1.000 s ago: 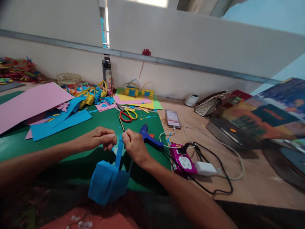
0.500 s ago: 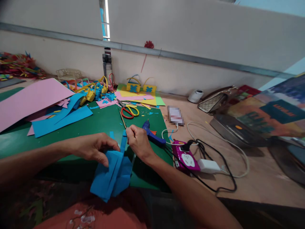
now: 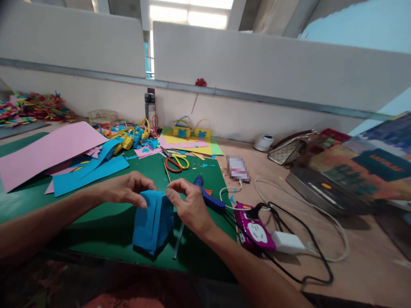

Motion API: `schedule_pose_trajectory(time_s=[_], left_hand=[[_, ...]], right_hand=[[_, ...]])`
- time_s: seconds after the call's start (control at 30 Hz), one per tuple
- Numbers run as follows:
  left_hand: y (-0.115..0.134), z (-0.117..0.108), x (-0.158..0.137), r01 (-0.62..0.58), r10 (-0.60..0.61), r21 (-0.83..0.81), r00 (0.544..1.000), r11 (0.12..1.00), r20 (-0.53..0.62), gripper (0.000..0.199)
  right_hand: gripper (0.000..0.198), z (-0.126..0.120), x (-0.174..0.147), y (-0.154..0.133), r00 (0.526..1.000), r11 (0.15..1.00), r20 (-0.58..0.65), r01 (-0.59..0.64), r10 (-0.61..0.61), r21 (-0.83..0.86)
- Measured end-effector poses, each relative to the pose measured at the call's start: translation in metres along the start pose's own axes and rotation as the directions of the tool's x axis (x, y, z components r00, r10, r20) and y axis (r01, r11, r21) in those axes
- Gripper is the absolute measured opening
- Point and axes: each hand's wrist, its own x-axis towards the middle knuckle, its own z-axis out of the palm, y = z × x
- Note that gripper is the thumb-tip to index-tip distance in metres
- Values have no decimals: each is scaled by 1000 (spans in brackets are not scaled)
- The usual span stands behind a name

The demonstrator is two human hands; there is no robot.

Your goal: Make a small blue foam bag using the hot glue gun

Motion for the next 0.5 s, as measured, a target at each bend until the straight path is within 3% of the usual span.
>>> schedule_pose_trajectory(time_s=[0.1, 0.17, 0.2, 0.37, 0.5], left_hand=[[1, -1, 0, -10, 10, 0, 1000, 1000, -22, 27], [3, -2, 0, -14, 14, -8, 999, 1000, -42, 29], [3, -2, 0, -14, 13, -13, 998, 1000, -55, 30], [2, -6, 1, -20, 21, 8, 996, 1000, -92, 29], [-1, -8, 3, -44, 53, 93, 994, 995, -96, 22]], right_hand=[[9, 0, -3, -3, 992, 990, -42, 118, -121, -76], [5, 0, -4, -3, 989, 986, -37, 137, -141, -95], [2, 1, -4, -3, 991, 987, -29, 124, -127, -101], [26, 2, -3, -3, 1000, 998, 6, 2, -2, -64], [17, 3, -3, -6, 998, 998, 26, -49, 50, -30]])
